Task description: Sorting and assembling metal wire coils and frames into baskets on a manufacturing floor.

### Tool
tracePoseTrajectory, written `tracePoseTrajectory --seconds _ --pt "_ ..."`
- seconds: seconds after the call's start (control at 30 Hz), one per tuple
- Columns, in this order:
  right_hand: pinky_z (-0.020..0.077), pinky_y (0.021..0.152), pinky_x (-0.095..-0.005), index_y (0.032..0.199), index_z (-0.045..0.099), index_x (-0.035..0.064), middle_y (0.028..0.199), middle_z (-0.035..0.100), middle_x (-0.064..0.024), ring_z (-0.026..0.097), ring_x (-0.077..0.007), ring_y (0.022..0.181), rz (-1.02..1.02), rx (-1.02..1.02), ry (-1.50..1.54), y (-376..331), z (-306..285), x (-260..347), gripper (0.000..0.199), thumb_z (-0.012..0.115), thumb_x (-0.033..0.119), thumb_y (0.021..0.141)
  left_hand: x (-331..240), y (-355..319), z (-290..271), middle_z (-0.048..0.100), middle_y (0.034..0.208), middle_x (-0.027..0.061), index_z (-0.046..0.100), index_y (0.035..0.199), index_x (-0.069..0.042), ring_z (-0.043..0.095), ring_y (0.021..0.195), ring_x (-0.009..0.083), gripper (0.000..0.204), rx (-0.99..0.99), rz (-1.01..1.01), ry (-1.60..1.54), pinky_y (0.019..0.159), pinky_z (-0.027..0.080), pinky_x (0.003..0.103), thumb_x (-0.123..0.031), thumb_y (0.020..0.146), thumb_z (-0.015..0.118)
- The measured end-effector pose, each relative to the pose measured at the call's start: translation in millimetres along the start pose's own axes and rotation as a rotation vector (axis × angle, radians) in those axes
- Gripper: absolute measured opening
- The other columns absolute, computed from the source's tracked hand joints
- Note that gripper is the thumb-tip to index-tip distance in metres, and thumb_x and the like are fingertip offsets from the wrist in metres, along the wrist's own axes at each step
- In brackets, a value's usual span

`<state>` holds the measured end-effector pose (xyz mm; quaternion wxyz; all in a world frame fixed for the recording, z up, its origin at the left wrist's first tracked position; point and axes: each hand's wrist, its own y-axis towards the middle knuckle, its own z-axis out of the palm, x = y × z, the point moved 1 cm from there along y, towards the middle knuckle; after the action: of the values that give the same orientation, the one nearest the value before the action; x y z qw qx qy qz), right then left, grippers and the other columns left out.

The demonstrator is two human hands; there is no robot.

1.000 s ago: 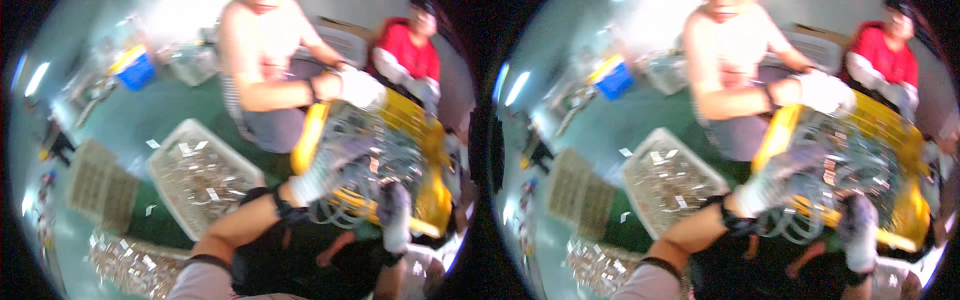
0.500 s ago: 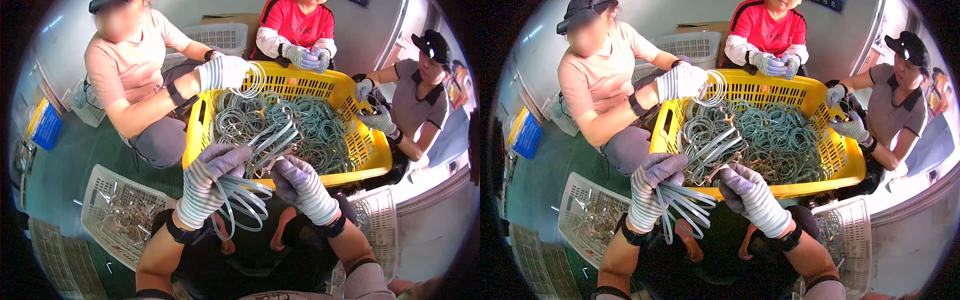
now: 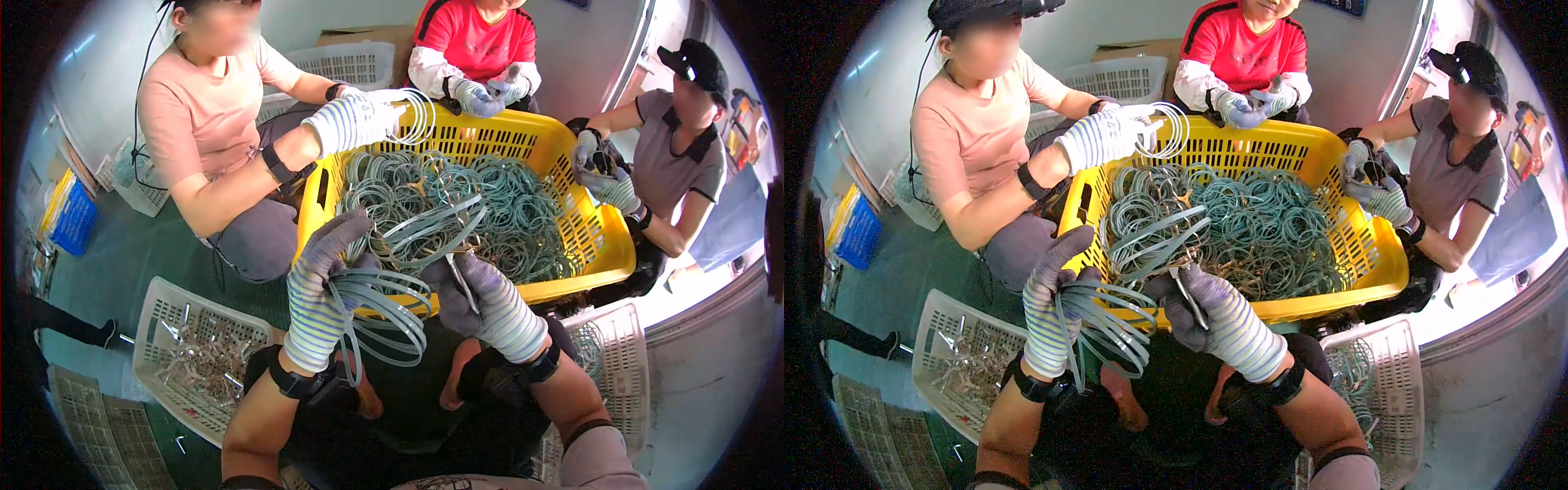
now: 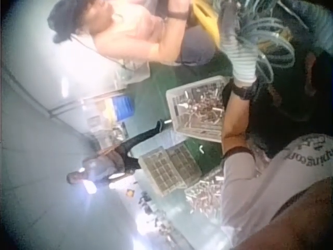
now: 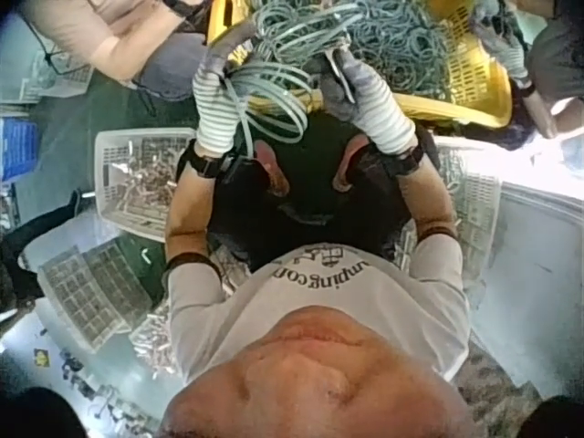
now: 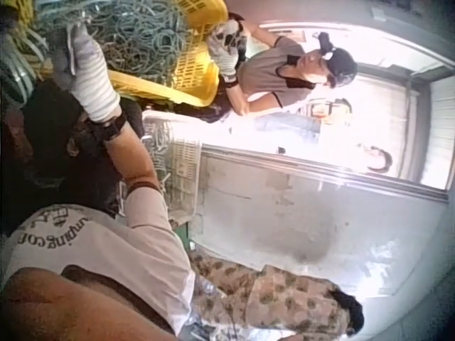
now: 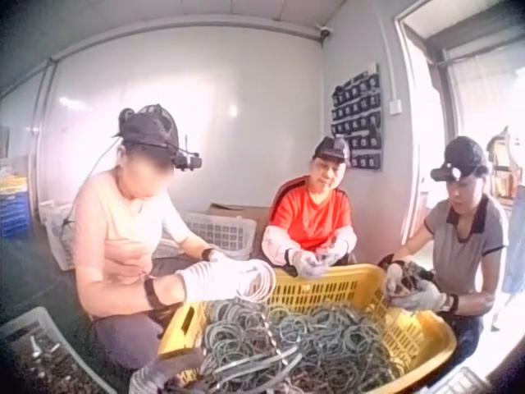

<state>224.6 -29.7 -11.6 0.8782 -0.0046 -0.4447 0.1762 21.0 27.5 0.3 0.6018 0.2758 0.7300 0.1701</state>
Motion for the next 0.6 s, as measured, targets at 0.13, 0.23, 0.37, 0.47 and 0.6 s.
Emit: tracePoseTrajectory --seconds 0.13,0.23,0.37,0.47,0.6 --pt "0.0256 0.038 -0.0198 0.104 0.059 0.0042 0.056 0.046 0.0035 0.037 -0.006 0.043 -0.034 0.036 -0.065 -1.3 -1.6 -1.5 0.059 0.051 0.059 0.084 2.6 -1.2 5.1 0.059 0.113 0.0081 0.06 0.113 -0.01 0.059 0.095 0.0141 0.044 0.092 0.015 -0.068 0.07 0.047 0.022 0.008 0.073 0.065" --pt "0.0238 0.039 -0.0202 0.103 0.059 0.0054 0.056 0.045 0.0041 0.036 -0.0061 0.043 -0.028 0.027 -0.085 -3.8 -0.1 -1.9 0.057 0.051 0.059 0.084 4.3 -4.6 5.4 0.058 0.113 0.0091 0.061 0.113 -0.01 0.058 0.099 0.0164 0.044 0.16 -0.056 -0.089 0.079 0.049 0.025 0.009 0.073 0.065" --pt "0.023 0.039 -0.0206 0.101 0.059 0.0065 0.056 0.044 0.0043 0.035 -0.0065 0.043 0.001 0.042 -0.066 -3.8 -1.3 -0.5 0.056 0.051 0.059 0.084 5.4 -2.7 3.8 0.058 0.113 0.01 0.06 0.114 -0.007 0.058 0.099 0.017 0.045 0.184 -0.069 -0.166 0.084 0.048 0.025 0.009 0.073 0.064" --pt "0.0261 0.042 -0.0202 0.1 0.059 0.0071 0.06 0.046 0.0038 0.037 -0.0067 0.046 -0.072 -0.081 -0.198 -4.4 2.6 2.0 0.049 0.053 0.053 0.086 2.1 -1.5 3.9 0.057 0.114 0.0108 0.058 0.116 -0.004 0.058 0.1 0.0172 0.046 0.168 -0.157 -0.153 0.085 0.048 0.026 0.011 0.072 0.061" --pt "0.0333 0.048 -0.0209 0.098 0.059 0.0021 0.064 0.051 -0.0003 0.046 -0.008 0.054 -0.242 -0.108 -0.379 1.2 -4.6 -3.9 0.054 0.058 0.053 0.081 1.8 -2.5 4.5 0.059 0.111 0.0105 0.058 0.115 -0.002 0.059 0.099 0.0169 0.04 0.19 -0.221 -0.19 0.084 0.048 0.026 0.008 0.076 0.058"
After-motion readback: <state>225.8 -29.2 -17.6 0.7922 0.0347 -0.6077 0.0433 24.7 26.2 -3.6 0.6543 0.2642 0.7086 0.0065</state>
